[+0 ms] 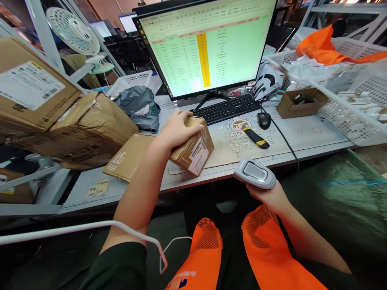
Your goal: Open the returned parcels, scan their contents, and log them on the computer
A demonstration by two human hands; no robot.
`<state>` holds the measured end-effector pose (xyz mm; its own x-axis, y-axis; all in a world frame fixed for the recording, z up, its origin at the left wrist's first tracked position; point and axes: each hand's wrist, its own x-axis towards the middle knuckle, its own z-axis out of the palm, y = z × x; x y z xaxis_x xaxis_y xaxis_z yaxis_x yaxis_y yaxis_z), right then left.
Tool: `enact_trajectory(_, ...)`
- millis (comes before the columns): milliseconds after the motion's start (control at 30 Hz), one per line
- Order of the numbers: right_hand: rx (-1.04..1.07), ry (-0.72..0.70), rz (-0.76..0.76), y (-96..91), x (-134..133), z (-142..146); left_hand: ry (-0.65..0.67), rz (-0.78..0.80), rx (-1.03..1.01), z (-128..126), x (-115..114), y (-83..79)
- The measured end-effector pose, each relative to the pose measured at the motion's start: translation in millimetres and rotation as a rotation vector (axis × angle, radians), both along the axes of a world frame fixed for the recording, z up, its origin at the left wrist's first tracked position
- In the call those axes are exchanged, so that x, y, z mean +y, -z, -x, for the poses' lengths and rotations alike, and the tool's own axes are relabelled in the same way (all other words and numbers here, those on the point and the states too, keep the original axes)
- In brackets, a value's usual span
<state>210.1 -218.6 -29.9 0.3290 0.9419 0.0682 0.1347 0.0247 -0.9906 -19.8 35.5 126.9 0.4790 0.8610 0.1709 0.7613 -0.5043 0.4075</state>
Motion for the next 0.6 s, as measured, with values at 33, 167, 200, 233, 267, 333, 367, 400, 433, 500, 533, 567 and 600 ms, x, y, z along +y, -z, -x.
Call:
enact_trajectory(33,0.019,0.03,0.042,3.8,-3.4,-5.6,-0.006,0.004,-0.004,1.9,0.6,-0.3)
enact_trajectory(167,0.036,0.264,0.247,11.8,-5.4,-59.9,-0.006,0.002,-0.016,6.3,5.8,0.1)
enact_trajectory(200,0.032,0.321,0.27,11.6,-0.6,-82.7,-0.001,0.001,-0.02,6.6,7.2,0.5)
enact_trajectory(233,0.032,0.364,0.271,10.8,6.5,-108.6,0.002,0.003,-0.023,6.6,8.3,1.0)
enact_trajectory(267,0.045,0.389,0.255,9.7,15.5,-136.4,0.003,0.004,-0.025,6.4,9.0,1.5)
enact_trajectory(333,0.09,0.426,0.263,7.6,36.7,-193.7,0.004,0.003,-0.029,5.7,8.8,2.4)
enact_trajectory(367,0.092,0.432,0.279,7.1,47.5,-220.8,0.008,0.0,-0.033,5.6,7.6,2.8)
enact_trajectory(400,0.068,0.459,0.293,7.1,57.3,-245.4,0.018,-0.005,-0.039,5.7,5.6,3.2)
enact_trajectory(433,0.016,0.504,0.301,7.6,65.7,-267.0,0.031,-0.014,-0.046,6.5,2.9,3.5)
enact_trajectory(500,-0.214,0.603,0.338,10.2,77.1,-298.1,0.047,-0.041,-0.062,10.4,-4.7,4.2)
enact_trajectory(533,-0.373,0.646,0.372,11.7,80.6,-306.9,0.045,-0.058,-0.073,13.9,-9.4,4.7)
enact_trajectory(567,-0.551,0.682,0.408,13.0,83.6,-310.7,0.036,-0.076,-0.087,18.4,-14.6,5.3)
enact_trajectory(600,-0.73,0.722,0.433,13.6,87.2,-309.4,0.023,-0.096,-0.106,24.0,-20.1,6.3)
